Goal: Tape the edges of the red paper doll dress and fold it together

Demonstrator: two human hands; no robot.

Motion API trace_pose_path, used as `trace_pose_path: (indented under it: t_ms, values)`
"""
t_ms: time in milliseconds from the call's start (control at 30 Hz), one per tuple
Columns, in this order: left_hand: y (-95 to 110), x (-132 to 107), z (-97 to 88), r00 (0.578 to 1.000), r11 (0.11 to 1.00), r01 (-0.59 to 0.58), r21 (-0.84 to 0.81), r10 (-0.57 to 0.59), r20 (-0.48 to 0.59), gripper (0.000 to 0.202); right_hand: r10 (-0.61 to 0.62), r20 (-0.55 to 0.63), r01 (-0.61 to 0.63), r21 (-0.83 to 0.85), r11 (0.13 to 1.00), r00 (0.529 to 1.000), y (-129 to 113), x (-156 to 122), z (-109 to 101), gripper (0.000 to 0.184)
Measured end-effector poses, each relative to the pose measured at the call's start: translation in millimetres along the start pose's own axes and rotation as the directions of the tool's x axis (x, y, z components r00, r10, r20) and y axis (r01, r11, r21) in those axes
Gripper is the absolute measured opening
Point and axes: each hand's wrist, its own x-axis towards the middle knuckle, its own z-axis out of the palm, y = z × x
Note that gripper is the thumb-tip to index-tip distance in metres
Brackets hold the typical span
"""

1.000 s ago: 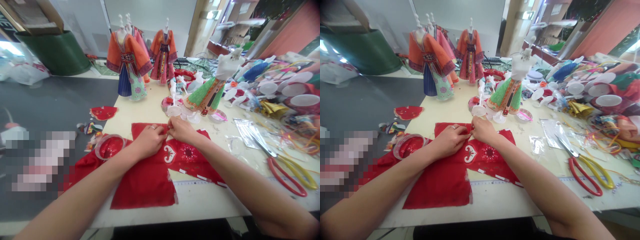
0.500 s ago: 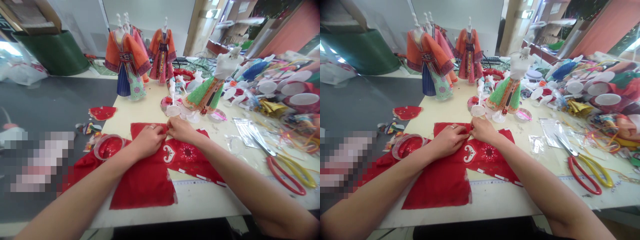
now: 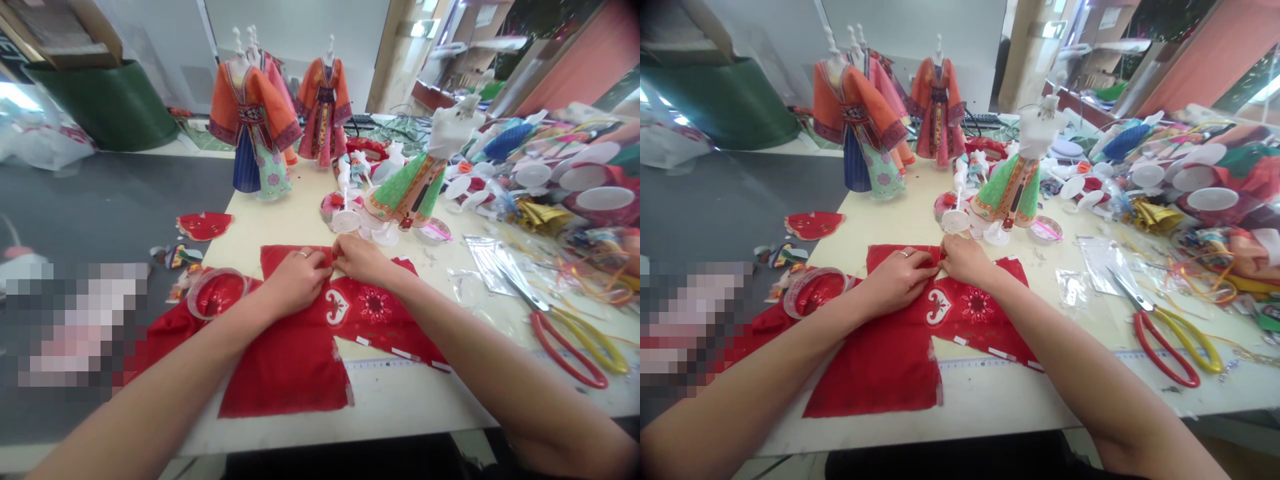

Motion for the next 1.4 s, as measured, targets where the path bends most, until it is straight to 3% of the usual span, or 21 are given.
trace_pose_path:
  t_ms: [533,967,1200,1400]
  values:
    - [0,0,0.4,1.0,1.0,-0.004,-0.001,0.004,-0.008,0.028,0.0,0.002,0.0,0.021,1.0,1.0,1,2,1,0.008]
    - [0,-2,-0.6,1.0,1.0,-0.009,-0.021,0.009,-0.011,0.028,-0.012,-0.063,0.018,0.099,0.995,0.998,7,3,8,0.007]
    - [1,-2,-1.5,0.998,0.999,-0.019,-0.045,0.016,-0.056,0.025,-0.03,-0.222,0.081,0.226,0.971,0.975,20,-10,2,0.006]
    - [0,-2,-0.9,0.975,0.994,0.035,-0.103,-0.056,-0.217,0.026,-0.025,-0.444,0.149,0.246,0.958,0.896,4,-53,-16,0.005]
